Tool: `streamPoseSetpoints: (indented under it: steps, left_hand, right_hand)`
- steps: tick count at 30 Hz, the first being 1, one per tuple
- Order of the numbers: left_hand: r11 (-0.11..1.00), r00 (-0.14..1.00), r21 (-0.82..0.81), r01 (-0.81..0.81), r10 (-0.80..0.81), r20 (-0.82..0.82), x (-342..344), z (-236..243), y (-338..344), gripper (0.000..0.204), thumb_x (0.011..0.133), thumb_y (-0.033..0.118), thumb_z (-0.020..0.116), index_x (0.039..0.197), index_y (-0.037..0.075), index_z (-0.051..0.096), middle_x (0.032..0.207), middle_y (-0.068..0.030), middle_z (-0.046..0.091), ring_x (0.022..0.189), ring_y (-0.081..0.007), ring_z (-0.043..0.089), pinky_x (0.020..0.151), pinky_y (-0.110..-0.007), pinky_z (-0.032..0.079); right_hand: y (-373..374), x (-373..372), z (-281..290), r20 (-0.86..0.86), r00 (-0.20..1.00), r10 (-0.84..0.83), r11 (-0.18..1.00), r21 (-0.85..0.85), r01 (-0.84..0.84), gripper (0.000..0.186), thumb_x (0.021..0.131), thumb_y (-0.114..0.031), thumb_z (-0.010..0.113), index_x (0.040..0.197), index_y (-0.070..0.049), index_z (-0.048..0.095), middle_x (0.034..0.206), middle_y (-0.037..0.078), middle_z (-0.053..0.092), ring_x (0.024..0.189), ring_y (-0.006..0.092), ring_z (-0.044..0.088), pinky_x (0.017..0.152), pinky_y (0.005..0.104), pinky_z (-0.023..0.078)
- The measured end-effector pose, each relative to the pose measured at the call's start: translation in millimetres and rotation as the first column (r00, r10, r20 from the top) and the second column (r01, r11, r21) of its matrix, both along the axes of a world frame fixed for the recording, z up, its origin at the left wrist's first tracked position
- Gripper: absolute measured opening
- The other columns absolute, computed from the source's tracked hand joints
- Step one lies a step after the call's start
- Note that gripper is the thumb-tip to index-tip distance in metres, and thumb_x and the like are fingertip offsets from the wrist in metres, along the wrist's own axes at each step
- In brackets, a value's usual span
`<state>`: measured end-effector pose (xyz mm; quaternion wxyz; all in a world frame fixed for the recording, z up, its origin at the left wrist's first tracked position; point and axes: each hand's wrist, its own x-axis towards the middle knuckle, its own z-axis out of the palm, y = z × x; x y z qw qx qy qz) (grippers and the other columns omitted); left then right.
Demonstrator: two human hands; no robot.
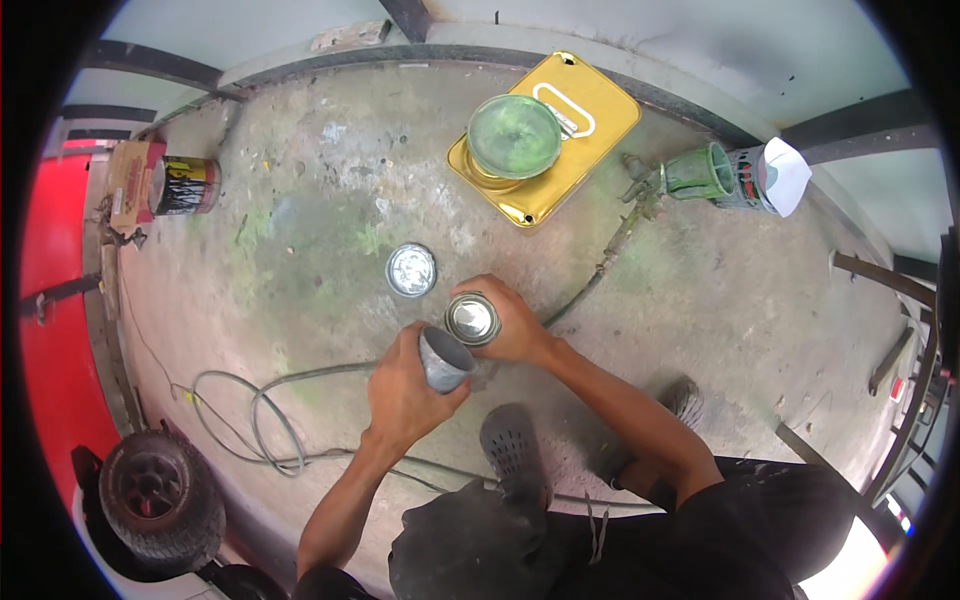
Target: Mix automotive paint and thinner into a container for spraying.
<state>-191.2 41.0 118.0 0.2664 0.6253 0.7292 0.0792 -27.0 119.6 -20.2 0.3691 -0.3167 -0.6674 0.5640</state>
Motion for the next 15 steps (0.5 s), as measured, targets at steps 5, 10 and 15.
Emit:
streamPoseSetpoints:
  steps: [5, 10, 15]
  left_hand:
    - [0.996, 0.993, -0.069, 0.06, -0.066, -0.096, 9.2, 7.9, 12.5, 0.084, 0.065, 0.024, 0.093, 0.133, -0.002, 0.051, 0.11, -0.0225, 0.068, 0.098, -0.0422, 0.07, 0.081, -0.049, 0.058]
    - [0.979, 0.979, -0.158, 0.127, -0.15, -0.141, 14.6, 17.0, 16.6, 0.089, 0.062, 0.023, 0.093, 0.135, -0.002, 0.048, 0.105, -0.0197, 0.066, 0.093, -0.0406, 0.069, 0.079, -0.048, 0.057]
    - [0.978, 0.989, -0.176, 0.108, -0.124, -0.084, 10.7, 17.3, 15.5, 0.088, 0.061, 0.022, 0.093, 0.134, 0.0, 0.049, 0.107, -0.0187, 0.067, 0.093, -0.0397, 0.07, 0.079, -0.047, 0.058]
  right_hand:
    - [-13.3, -6.1, -11.1, -0.01, 0.997, -0.074, 0.996, 0.041, 0.075, 0.067, 0.067, -0.009, 0.092, 0.127, -0.007, 0.061, 0.122, 0.014, 0.066, 0.112, 0.0342, 0.065, 0.099, 0.0429, 0.051]
    - [-22.0, -10.0, -9.1, -0.106, 0.981, -0.163, 0.985, 0.039, 0.168, 0.068, 0.067, -0.009, 0.092, 0.127, -0.008, 0.06, 0.123, 0.013, 0.066, 0.118, 0.0366, 0.062, 0.102, 0.0473, 0.049]
    - [-23.4, -8.5, -0.8, -0.046, 0.989, -0.14, 0.99, -0.015, 0.139, 0.067, 0.069, -0.01, 0.093, 0.127, -0.008, 0.06, 0.125, 0.014, 0.066, 0.121, 0.0373, 0.061, 0.103, 0.0488, 0.048]
